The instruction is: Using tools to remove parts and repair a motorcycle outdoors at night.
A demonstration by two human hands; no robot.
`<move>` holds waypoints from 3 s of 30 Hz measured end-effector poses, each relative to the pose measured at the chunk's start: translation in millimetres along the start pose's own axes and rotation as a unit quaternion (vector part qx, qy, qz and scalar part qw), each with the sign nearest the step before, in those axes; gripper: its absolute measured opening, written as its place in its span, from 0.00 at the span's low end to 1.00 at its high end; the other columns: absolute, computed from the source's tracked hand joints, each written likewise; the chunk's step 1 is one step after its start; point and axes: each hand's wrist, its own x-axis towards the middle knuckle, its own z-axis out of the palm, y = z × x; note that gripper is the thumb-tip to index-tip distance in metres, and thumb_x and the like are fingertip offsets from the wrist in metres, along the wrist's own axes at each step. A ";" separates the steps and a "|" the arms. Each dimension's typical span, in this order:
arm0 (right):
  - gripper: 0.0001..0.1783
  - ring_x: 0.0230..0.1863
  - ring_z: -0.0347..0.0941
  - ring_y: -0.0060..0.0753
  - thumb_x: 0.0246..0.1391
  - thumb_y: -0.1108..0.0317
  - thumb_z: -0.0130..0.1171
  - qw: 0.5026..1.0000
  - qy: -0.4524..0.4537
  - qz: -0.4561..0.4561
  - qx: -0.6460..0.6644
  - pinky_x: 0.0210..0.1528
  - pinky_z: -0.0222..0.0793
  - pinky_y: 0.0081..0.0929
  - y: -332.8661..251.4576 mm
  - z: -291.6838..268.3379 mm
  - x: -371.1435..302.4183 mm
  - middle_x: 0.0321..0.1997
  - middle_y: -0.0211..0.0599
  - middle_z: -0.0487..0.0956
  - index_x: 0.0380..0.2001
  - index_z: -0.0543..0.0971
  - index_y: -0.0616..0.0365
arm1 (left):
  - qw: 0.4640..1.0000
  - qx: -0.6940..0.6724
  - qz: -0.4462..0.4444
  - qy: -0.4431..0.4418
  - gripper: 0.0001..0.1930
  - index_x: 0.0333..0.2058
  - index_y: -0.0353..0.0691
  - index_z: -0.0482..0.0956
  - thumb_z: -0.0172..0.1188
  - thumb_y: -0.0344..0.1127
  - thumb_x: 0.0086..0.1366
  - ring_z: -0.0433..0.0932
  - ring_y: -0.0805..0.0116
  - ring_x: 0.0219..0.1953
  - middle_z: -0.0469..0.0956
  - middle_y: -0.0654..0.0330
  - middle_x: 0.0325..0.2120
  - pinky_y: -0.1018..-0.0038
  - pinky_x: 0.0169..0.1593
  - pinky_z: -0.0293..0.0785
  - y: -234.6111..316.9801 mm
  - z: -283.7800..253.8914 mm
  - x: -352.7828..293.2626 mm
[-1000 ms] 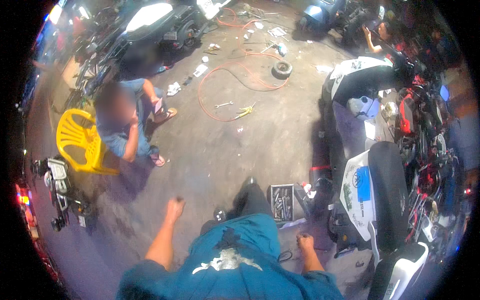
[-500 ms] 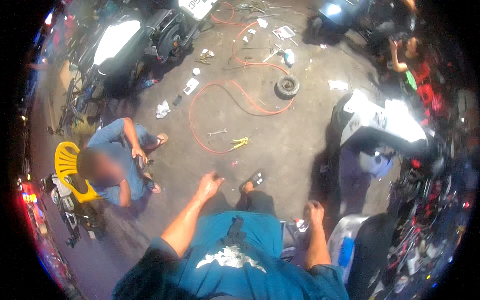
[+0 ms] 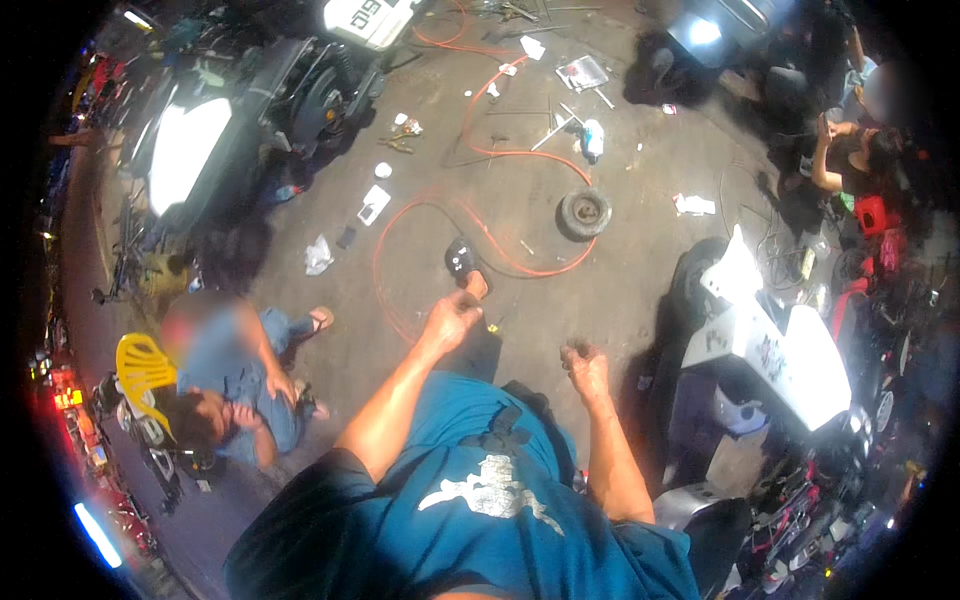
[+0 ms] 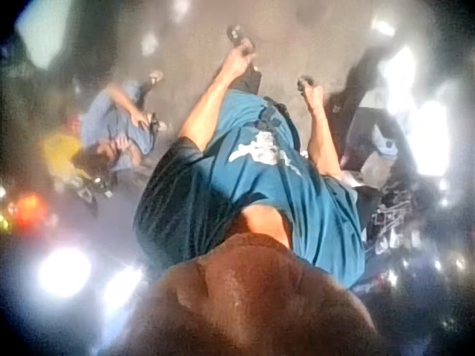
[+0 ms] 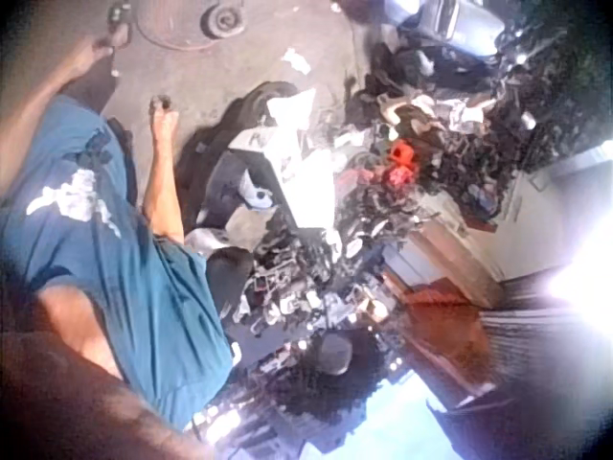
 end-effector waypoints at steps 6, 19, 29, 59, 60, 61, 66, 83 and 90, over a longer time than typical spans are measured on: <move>0.13 0.24 0.72 0.27 0.48 0.65 0.51 0.997 0.041 0.060 0.009 0.24 0.66 0.23 -37.9 14.8 163.3 0.26 0.37 0.77 0.32 0.75 0.64 | 0.986 -0.035 -0.136 -0.086 0.13 0.38 0.34 0.75 0.57 0.34 0.54 0.76 0.59 0.40 0.77 0.49 0.35 0.68 0.44 0.69 16.6 -50.3 116.1; 0.17 0.22 0.71 0.31 0.49 0.58 0.53 0.908 -0.015 -0.272 -0.317 0.23 0.65 0.28 8.5 130.8 625.5 0.21 0.41 0.76 0.31 0.77 0.63 | 0.952 -0.155 -0.260 -0.041 0.10 0.35 0.34 0.75 0.59 0.30 0.54 0.75 0.63 0.37 0.76 0.53 0.33 0.72 0.42 0.69 -50.6 -24.0 282.1; 0.24 0.19 0.74 0.42 0.56 0.55 0.45 0.820 0.068 -0.168 -0.542 0.23 0.68 0.33 19.5 192.7 840.5 0.18 0.45 0.76 0.16 0.78 0.61 | 0.892 -0.270 -0.360 -0.046 0.12 0.38 0.33 0.73 0.55 0.25 0.54 0.74 0.64 0.37 0.75 0.53 0.34 0.73 0.43 0.69 -101.6 -17.7 339.5; 0.12 0.35 0.71 0.54 0.49 0.63 0.48 0.379 -0.572 -0.418 -0.596 0.37 0.64 0.43 -342.2 118.6 353.5 0.30 0.52 0.75 0.31 0.74 0.60 | 0.711 -0.227 -0.532 0.400 0.22 0.45 0.38 0.71 0.54 0.46 0.55 0.71 0.47 0.46 0.73 0.46 0.42 0.61 0.49 0.67 126.0 -34.4 12.7; 0.15 0.38 0.71 0.57 0.52 0.58 0.47 0.435 -0.527 -0.375 -0.627 0.40 0.63 0.46 -354.1 139.2 278.9 0.33 0.55 0.75 0.33 0.73 0.60 | 0.695 -0.231 -0.532 0.424 0.22 0.45 0.38 0.71 0.54 0.46 0.55 0.71 0.47 0.46 0.73 0.46 0.42 0.61 0.49 0.67 123.9 -28.8 -6.6; 0.17 0.37 0.71 0.59 0.53 0.56 0.47 0.381 -0.554 -0.358 -0.648 0.39 0.65 0.46 -355.3 159.4 235.6 0.33 0.57 0.75 0.35 0.73 0.59 | 0.664 -0.237 -0.552 0.445 0.24 0.46 0.37 0.70 0.55 0.47 0.55 0.71 0.47 0.46 0.73 0.46 0.42 0.61 0.49 0.67 124.7 -18.9 -30.3; 0.15 0.36 0.73 0.57 0.53 0.57 0.49 0.168 -0.684 -0.367 -0.608 0.36 0.67 0.45 -284.9 201.2 91.3 0.32 0.52 0.76 0.41 0.73 0.52 | 0.492 -0.072 -0.624 0.603 0.29 0.46 0.33 0.70 0.58 0.52 0.53 0.71 0.48 0.45 0.72 0.44 0.43 0.62 0.49 0.67 129.9 55.6 -151.5; 0.20 0.40 0.71 0.55 0.56 0.54 0.44 -0.242 -0.817 -0.217 -0.476 0.45 0.65 0.43 -7.9 202.8 -351.5 0.38 0.52 0.76 0.44 0.73 0.56 | 0.053 -0.495 -0.445 0.744 0.14 0.36 0.35 0.75 0.57 0.39 0.54 0.74 0.69 0.30 0.74 0.57 0.26 0.73 0.35 0.69 207.0 282.4 -478.4; 0.19 0.46 0.69 0.51 0.47 0.60 0.55 -0.105 -0.772 -0.415 -0.470 0.48 0.65 0.41 75.2 266.9 -394.4 0.44 0.50 0.73 0.42 0.74 0.57 | 0.292 -0.230 -0.573 0.730 0.12 0.39 0.38 0.76 0.52 0.34 0.57 0.70 0.63 0.42 0.73 0.54 0.38 0.71 0.47 0.64 176.6 277.7 -560.8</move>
